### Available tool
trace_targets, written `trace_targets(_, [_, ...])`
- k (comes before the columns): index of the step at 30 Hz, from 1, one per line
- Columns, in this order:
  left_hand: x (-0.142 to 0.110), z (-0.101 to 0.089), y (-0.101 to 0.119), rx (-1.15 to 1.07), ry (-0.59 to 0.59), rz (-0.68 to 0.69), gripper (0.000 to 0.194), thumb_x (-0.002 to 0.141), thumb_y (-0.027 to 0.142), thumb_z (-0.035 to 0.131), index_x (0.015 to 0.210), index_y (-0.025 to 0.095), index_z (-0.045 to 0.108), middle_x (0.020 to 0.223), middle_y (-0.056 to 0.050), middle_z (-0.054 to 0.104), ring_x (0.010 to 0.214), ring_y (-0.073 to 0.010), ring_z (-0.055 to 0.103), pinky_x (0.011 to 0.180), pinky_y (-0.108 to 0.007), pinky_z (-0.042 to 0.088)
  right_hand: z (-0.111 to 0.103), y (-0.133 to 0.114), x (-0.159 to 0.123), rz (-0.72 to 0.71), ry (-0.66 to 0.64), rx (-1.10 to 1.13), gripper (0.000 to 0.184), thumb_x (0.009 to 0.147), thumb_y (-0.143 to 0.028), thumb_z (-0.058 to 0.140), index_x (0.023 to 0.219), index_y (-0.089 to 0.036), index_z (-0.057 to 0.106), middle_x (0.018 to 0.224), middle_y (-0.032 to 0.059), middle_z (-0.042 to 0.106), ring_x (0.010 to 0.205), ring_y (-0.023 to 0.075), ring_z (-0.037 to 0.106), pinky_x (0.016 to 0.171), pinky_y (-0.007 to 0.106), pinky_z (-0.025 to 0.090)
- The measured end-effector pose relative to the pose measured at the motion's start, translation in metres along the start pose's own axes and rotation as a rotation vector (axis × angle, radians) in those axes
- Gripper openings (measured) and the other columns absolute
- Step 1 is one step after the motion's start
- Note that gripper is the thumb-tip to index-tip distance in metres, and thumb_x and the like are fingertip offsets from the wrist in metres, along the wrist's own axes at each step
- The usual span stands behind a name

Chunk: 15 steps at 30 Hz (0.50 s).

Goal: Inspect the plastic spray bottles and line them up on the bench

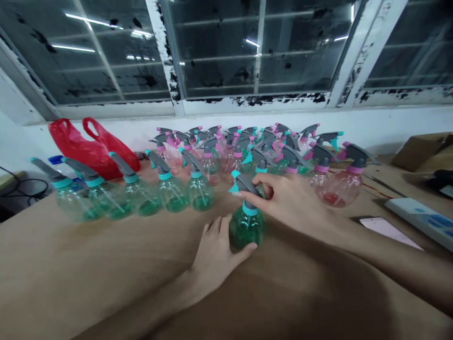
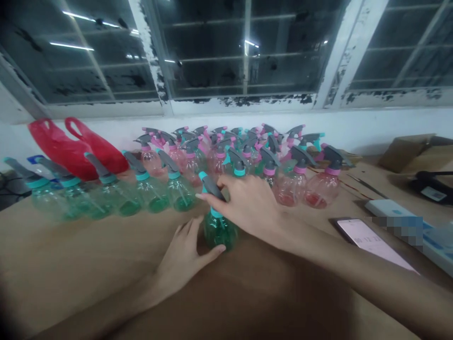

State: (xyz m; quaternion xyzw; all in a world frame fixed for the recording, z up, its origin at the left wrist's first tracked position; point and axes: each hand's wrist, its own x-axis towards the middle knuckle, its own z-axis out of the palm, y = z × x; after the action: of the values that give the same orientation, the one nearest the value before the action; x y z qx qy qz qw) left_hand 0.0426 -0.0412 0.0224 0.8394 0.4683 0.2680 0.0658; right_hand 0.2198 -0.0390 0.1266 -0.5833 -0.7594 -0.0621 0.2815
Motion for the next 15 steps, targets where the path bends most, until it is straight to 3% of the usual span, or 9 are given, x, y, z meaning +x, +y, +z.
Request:
trace_targets(3, [-0.001,0.005,0.002,-0.04,0.011,0.01,0.055,0.08,0.045,0.063,0.122,0.018,0.041,0.113,-0.012,0.059,0.103,-0.0321,0.057,0.086,-0.049,0.043,-0.003,0.02,-0.009,0.018,0.015,0.102,0.048,0.073,-0.07,0.053,0.079,-0.024,0.066,0.055,-0.001,0.062,0.054,0.0186,0.059,0.049,0.029,0.037])
trace_targets(5, [-0.001,0.009,0.004,-0.083,0.012,0.022,0.055,0.081,0.044,0.062,0.124,0.019,0.038,0.115,-0.012,0.059,0.104,-0.0314,0.056,0.085,-0.048,0.043,-0.002,0.035,-0.015,-0.033,-0.001,0.222,0.046,0.068,-0.063,0.063,0.094,-0.025,0.065,0.087,0.0028,0.07,0.076,0.0224,0.065,0.062,0.033,0.046])
trace_targets(8, [0.0,0.017,0.01,-0.129,-0.014,0.059,0.052,0.082,0.042,0.063,0.122,0.018,0.038,0.112,-0.012,0.06,0.102,-0.0311,0.057,0.082,-0.047,0.045,0.008,0.053,-0.026,-0.128,-0.058,0.413,0.061,0.069,-0.053,0.069,0.12,-0.026,0.051,0.124,0.0074,0.058,0.108,0.0276,0.057,0.085,0.041,0.047])
trace_targets(11, [0.004,0.028,0.019,-0.115,-0.027,0.095,0.047,0.08,0.045,0.064,0.111,0.017,0.044,0.103,-0.012,0.061,0.096,-0.0328,0.059,0.079,-0.049,0.046,0.026,0.064,-0.037,-0.106,-0.058,0.529,0.072,0.065,-0.051,0.073,0.126,-0.026,0.044,0.123,0.0095,0.057,0.109,0.0294,0.056,0.087,0.045,0.047])
trace_targets(15, [0.01,0.04,0.027,-0.113,-0.008,0.131,0.05,0.078,0.05,0.063,0.11,0.015,0.046,0.104,-0.015,0.061,0.098,-0.0347,0.058,0.081,-0.053,0.044,0.044,0.068,-0.042,-0.048,-0.012,0.727,0.059,0.067,-0.046,0.074,0.117,-0.025,0.051,0.102,0.0056,0.064,0.089,0.0244,0.062,0.074,0.039,0.052])
